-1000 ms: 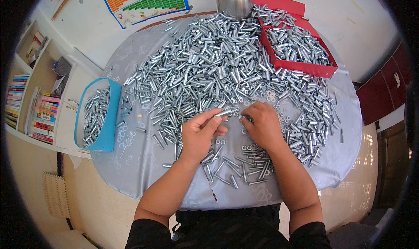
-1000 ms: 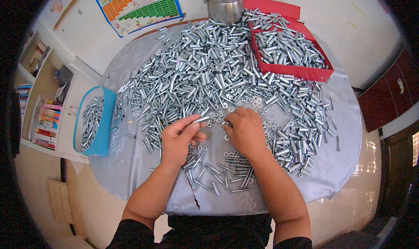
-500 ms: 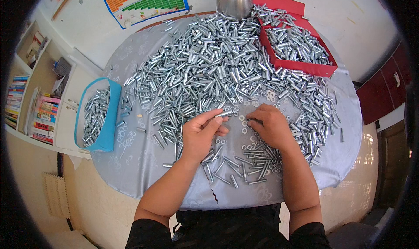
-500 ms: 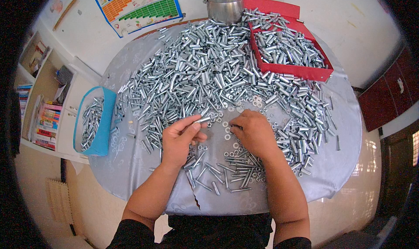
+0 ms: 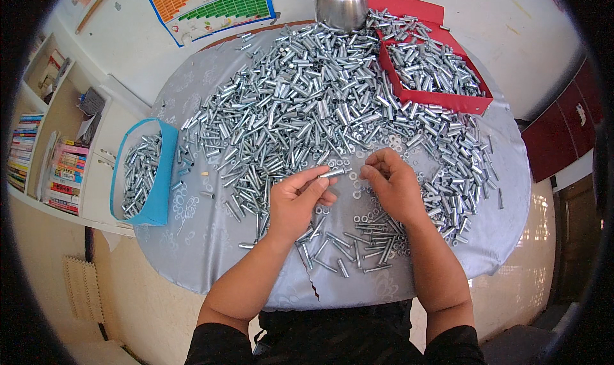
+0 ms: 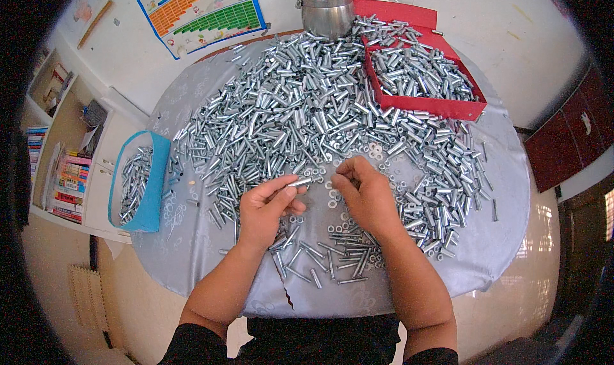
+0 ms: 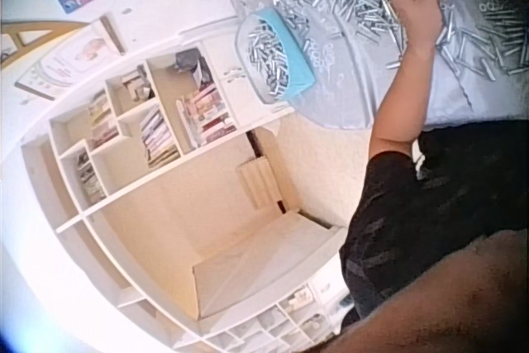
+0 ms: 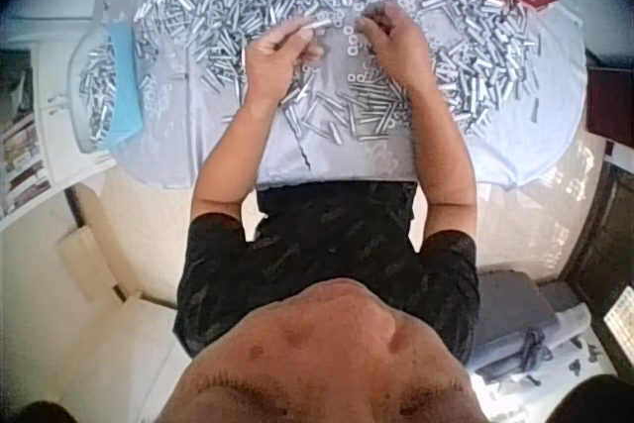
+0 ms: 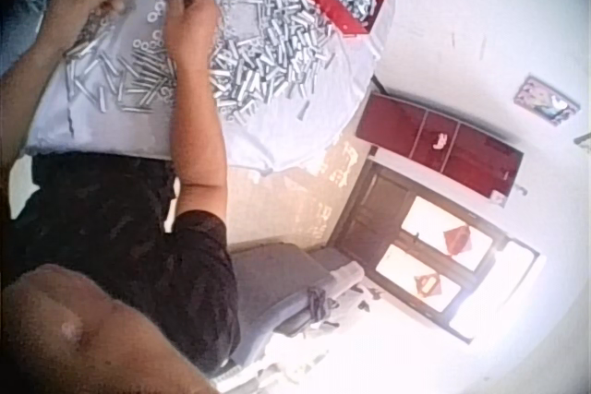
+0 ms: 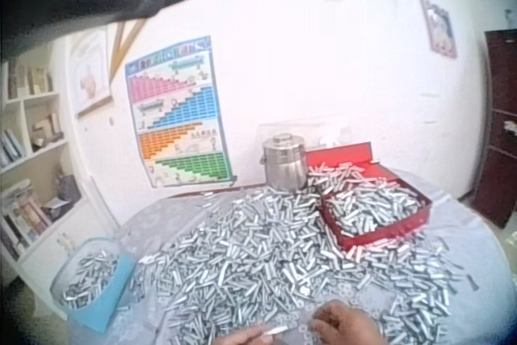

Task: The person repeatedly picks up metal bolts and washers from a large pile on a table. They thread the washers onto the bolts by hand and place the assembled units into a red tray. The process is continuous and repetitive throughout the clip.

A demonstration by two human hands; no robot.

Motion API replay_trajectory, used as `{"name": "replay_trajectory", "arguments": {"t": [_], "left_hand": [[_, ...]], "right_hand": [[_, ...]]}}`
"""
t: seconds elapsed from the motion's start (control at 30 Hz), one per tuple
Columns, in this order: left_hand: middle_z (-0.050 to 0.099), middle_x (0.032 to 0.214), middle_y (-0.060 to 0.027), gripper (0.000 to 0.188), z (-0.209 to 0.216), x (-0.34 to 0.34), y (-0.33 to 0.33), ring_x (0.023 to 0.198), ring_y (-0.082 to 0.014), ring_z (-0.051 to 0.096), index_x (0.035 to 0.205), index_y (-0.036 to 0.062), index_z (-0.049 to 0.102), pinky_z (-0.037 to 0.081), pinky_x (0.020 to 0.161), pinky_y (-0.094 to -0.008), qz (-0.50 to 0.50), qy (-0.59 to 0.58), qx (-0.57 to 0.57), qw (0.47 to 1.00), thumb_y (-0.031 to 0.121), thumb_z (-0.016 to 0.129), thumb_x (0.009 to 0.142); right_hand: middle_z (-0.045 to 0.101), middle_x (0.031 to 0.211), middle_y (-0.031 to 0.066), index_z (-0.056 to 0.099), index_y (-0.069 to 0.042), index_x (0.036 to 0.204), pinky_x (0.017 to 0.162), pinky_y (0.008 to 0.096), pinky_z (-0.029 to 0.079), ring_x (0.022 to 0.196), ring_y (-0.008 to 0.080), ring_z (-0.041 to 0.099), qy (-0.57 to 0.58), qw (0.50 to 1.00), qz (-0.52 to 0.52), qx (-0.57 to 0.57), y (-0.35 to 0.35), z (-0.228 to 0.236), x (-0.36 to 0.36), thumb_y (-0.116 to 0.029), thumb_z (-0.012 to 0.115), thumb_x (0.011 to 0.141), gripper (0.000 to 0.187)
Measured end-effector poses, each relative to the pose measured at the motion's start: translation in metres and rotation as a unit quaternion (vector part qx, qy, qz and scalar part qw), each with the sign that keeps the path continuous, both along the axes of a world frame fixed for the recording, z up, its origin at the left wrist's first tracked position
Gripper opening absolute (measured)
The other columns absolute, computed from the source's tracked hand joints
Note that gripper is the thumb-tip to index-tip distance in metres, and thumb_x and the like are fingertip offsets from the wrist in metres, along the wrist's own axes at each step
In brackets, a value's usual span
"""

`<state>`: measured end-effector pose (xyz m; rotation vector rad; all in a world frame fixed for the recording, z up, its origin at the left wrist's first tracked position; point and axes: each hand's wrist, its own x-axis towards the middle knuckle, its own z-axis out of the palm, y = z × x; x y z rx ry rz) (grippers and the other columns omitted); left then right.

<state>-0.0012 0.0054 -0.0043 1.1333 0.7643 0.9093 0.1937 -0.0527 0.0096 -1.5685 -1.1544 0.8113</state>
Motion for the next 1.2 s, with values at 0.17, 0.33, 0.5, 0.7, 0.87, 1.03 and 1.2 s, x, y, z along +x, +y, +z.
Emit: {"name": "replay_trajectory", "arguments": {"t": [0.17,0.33,0.5,0.7,0.87,1.03,1.2], "left_hand": [[0.070,0.099,-0.0159,0.026,-0.001,0.000,0.000,0.074,-0.0158,0.068,0.117,-0.0030,0.062,0.058,0.065,-0.0268,-0.011,0.003,0.001,1.000,0.004,0.059,0.092],[0.070,0.099,-0.0157,0.025,0.000,0.000,0.000,0.073,-0.0156,0.068,0.116,-0.0031,0.062,0.058,0.065,-0.0265,-0.016,0.002,0.002,1.000,0.004,0.060,0.092],[0.070,0.098,-0.0153,0.026,0.002,0.000,-0.001,0.074,-0.0159,0.068,0.117,-0.0033,0.063,0.058,0.065,-0.0268,-0.034,0.011,0.007,0.999,0.004,0.060,0.092],[0.070,0.098,-0.0167,0.027,0.004,-0.001,0.001,0.072,-0.0177,0.068,0.117,-0.0051,0.062,0.058,0.065,-0.0283,-0.058,0.010,0.021,0.998,0.005,0.060,0.092],[0.070,0.098,-0.0169,0.026,0.008,-0.001,-0.001,0.072,-0.0182,0.068,0.116,-0.0050,0.062,0.058,0.065,-0.0284,-0.063,0.013,0.012,0.998,0.005,0.060,0.092],[0.070,0.098,-0.0168,0.026,0.006,0.000,0.000,0.072,-0.0186,0.069,0.116,-0.0048,0.062,0.058,0.065,-0.0284,-0.051,0.012,0.002,0.999,0.005,0.060,0.092],[0.070,0.098,-0.0169,0.026,0.007,0.000,-0.002,0.073,-0.0186,0.069,0.116,-0.0050,0.062,0.058,0.066,-0.0286,-0.063,0.013,0.016,0.998,0.005,0.059,0.092]], "right_hand": [[0.066,0.085,0.0038,0.058,0.000,0.089,0.070,0.0244,0.049,0.080,0.0104,0.063,0.159,0.986,0.048,0.017,0.001,-0.006,-0.007,-0.003,0.071,0.083,0.014],[0.068,0.090,0.0056,0.063,0.002,0.101,0.075,0.0248,0.050,0.084,0.0119,0.063,0.180,0.982,0.034,0.038,0.001,-0.005,-0.009,-0.003,0.070,0.084,0.018],[0.068,0.090,0.0062,0.066,0.002,0.104,0.075,0.0251,0.050,0.083,0.0115,0.063,0.151,0.986,0.071,0.017,-0.001,0.000,-0.003,-0.004,0.070,0.085,0.021],[0.066,0.082,0.0037,0.066,0.003,0.100,0.068,0.0246,0.048,0.074,0.0099,0.060,0.118,0.987,0.108,-0.022,-0.003,0.000,0.004,-0.010,0.068,0.088,0.018],[0.062,0.070,0.0027,0.067,0.003,0.090,0.061,0.0252,0.046,0.064,0.0090,0.056,0.136,0.983,0.076,-0.100,-0.003,0.000,0.007,-0.016,0.064,0.092,0.019],[0.063,0.074,0.0045,0.067,0.002,0.090,0.060,0.0243,0.046,0.067,0.0081,0.056,0.077,0.992,0.062,0.078,-0.002,0.007,-0.005,-0.017,0.063,0.093,0.020],[0.064,0.086,0.0058,0.065,0.002,0.100,0.064,0.0244,0.047,0.076,0.0078,0.057,0.109,0.987,0.109,-0.054,-0.005,0.005,0.008,-0.010,0.067,0.089,0.016]]}}
